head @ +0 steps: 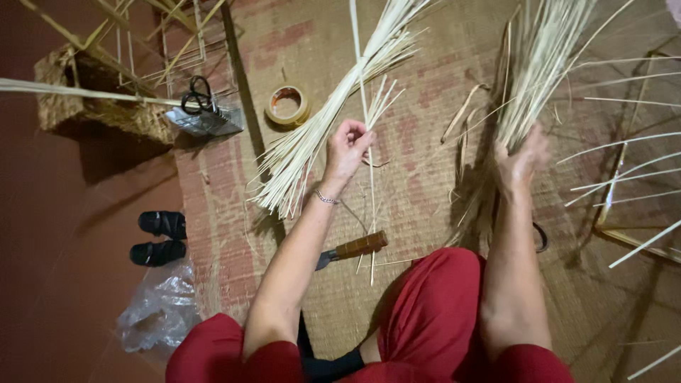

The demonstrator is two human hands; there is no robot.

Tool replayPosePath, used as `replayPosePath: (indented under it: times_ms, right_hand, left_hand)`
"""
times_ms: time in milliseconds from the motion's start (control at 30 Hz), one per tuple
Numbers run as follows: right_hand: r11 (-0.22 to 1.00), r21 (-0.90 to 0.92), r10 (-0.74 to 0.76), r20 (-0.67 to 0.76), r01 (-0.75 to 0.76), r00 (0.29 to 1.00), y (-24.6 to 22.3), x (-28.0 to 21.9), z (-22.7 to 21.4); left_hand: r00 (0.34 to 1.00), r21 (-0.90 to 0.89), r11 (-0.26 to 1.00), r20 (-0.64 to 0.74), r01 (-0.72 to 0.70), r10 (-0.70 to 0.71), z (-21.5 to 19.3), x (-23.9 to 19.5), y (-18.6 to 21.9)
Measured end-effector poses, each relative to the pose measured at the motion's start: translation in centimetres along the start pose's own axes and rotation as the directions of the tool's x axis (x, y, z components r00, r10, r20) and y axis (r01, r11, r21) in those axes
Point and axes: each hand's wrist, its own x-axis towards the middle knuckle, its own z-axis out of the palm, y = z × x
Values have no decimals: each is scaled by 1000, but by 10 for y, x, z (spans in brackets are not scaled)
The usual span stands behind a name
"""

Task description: The person sits on a mat and uses a knife to split and smooth thin dried plant fibers. They gather the fibers into bundles, align them, and tie them together with thin strips to form a broom head.

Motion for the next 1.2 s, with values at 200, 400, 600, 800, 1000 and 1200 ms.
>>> replayPosePath:
  times_ms: [200, 400, 600, 800, 1000, 1200]
  right_hand:
    - [759, 573, 9, 464, -308, 886, -49, 27, -106]
    - [458, 731, -618, 671, -505, 410, -156, 34, -226]
    - [332, 638, -564, 725, -695, 395, -159, 33, -216]
    - [283, 673, -579, 688, -684, 438, -163, 16, -197]
    - [98, 602, -551, 696, -792, 461, -170, 8, -194]
    - [-102, 550, -585, 641, -829, 497, -175, 2, -190]
  left_hand:
    - [991, -10, 996, 105, -86, 87, 18, -20, 50]
    - [957, -11, 968, 149, -252, 251, 37, -34, 103]
    - [972, 86, 993, 228, -79, 57, 11, -45, 132]
    - [968, 356, 934, 245, -45, -46, 5, -69, 74]
    - [989, 184, 982, 149, -36, 9, 3, -66, 61]
    - [990, 102, 993, 134, -63, 49, -7, -64, 61]
